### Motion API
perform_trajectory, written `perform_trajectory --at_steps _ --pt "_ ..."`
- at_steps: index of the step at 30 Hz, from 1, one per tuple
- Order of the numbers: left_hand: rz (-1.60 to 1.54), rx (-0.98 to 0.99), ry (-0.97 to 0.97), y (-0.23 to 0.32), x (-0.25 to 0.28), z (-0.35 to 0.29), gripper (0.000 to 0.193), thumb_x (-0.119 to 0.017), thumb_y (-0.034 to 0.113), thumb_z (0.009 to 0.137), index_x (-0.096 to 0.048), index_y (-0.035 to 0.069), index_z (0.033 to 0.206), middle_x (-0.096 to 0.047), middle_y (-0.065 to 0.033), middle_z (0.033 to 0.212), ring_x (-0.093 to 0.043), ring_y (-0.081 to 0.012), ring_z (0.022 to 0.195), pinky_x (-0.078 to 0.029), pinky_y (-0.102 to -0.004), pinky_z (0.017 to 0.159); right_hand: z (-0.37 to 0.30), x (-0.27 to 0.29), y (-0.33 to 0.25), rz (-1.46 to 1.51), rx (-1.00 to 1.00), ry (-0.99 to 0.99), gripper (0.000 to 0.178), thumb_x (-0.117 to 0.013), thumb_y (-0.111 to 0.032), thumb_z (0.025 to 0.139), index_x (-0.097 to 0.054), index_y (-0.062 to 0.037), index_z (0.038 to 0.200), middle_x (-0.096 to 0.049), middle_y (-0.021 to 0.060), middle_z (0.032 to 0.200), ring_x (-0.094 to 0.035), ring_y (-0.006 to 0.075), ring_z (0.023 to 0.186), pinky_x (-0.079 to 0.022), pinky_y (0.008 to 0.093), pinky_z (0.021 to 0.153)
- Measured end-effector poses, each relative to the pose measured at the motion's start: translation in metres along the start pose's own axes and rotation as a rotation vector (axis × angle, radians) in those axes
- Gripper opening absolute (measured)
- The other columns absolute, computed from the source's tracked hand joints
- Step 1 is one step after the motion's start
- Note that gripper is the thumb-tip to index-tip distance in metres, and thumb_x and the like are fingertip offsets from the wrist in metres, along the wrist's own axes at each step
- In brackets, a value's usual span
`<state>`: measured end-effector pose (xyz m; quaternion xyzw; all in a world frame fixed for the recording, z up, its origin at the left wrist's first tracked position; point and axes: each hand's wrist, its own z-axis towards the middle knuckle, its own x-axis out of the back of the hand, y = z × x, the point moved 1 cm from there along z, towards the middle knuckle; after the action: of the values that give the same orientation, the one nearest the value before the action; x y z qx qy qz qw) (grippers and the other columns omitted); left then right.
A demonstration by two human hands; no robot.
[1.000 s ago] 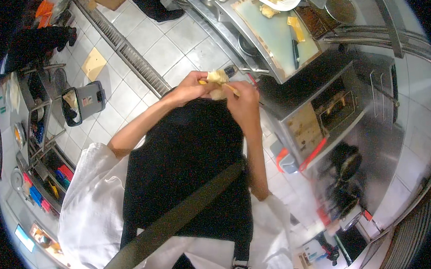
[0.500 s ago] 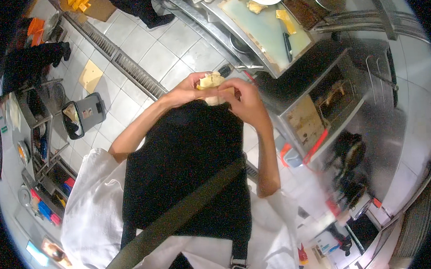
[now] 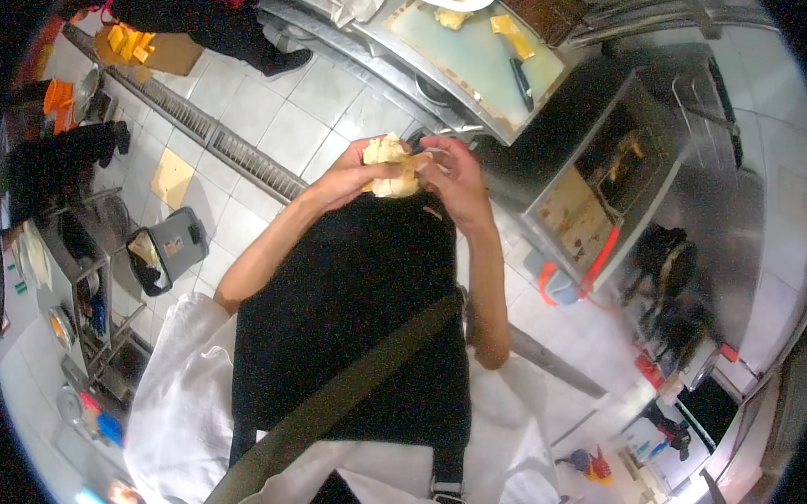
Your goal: The person is peeling and cutting potatoes into wedges, then placing them into a deep fryer to cook.
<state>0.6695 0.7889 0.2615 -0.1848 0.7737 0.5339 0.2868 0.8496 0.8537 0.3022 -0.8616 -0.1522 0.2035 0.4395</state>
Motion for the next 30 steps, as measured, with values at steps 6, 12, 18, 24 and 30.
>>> perform_trajectory --at_steps 6,12,18,24,30 --pt "0.066 0.026 0.271 0.005 0.026 0.012 0.033 -0.064 0.010 0.090 -0.052 -0.002 0.119 -0.064 -0.0089 0.109 -0.064 -0.0165 0.097 -0.053 -0.0292 0.085 0.085 0.070 -0.007 -0.779 0.584 0.237 0.028 -0.066 -0.014 0.088 -0.060 -0.0029 0.113 -0.066 0.0076 0.098 -0.063 0.0153 0.082 -0.052 0.0292 0.075" --pt "0.411 0.155 0.624 -0.003 0.080 -0.008 0.038 -0.064 0.024 0.092 -0.057 0.000 0.120 -0.065 -0.0090 0.110 -0.064 -0.0154 0.096 -0.052 -0.0279 0.082 0.222 0.174 -0.064 -1.332 0.410 0.507 0.034 -0.061 -0.004 0.078 -0.062 -0.0050 0.113 -0.066 0.0235 0.098 -0.063 0.0398 0.093 -0.051 0.0439 0.084" --pt "0.026 0.085 0.701 0.012 0.077 -0.033 0.043 -0.065 0.022 0.091 -0.052 -0.003 0.124 -0.064 -0.0115 0.113 -0.062 -0.0189 0.102 -0.051 -0.0305 0.089 0.310 0.166 -0.069 -1.348 0.727 0.494 0.033 -0.065 -0.008 0.077 -0.065 -0.0080 0.110 -0.066 0.0224 0.095 -0.062 0.0385 0.098 -0.048 0.0450 0.089" --pt "-0.144 0.041 0.731 0.021 0.072 -0.003 0.037 -0.053 0.025 0.097 -0.053 -0.007 0.115 -0.063 -0.0140 0.107 -0.064 -0.0182 0.093 -0.052 -0.0290 0.079 0.279 0.172 -0.104 -1.060 0.867 0.711 0.014 -0.063 -0.009 0.082 -0.067 -0.0007 0.093 -0.069 0.0185 0.084 -0.067 0.0321 0.080 -0.052 0.0407 0.076" --pt "-0.027 0.024 0.662 0.031 0.067 0.022 0.035 -0.048 0.024 0.098 -0.057 -0.008 0.108 -0.066 -0.0112 0.094 -0.062 -0.0153 0.080 -0.050 -0.0266 0.071 0.175 0.118 -0.176 -0.756 0.774 0.770 0.021 -0.063 -0.018 0.087 -0.060 0.0021 0.082 -0.067 0.0160 0.073 -0.067 0.0224 0.068 -0.052 0.0365 0.062"
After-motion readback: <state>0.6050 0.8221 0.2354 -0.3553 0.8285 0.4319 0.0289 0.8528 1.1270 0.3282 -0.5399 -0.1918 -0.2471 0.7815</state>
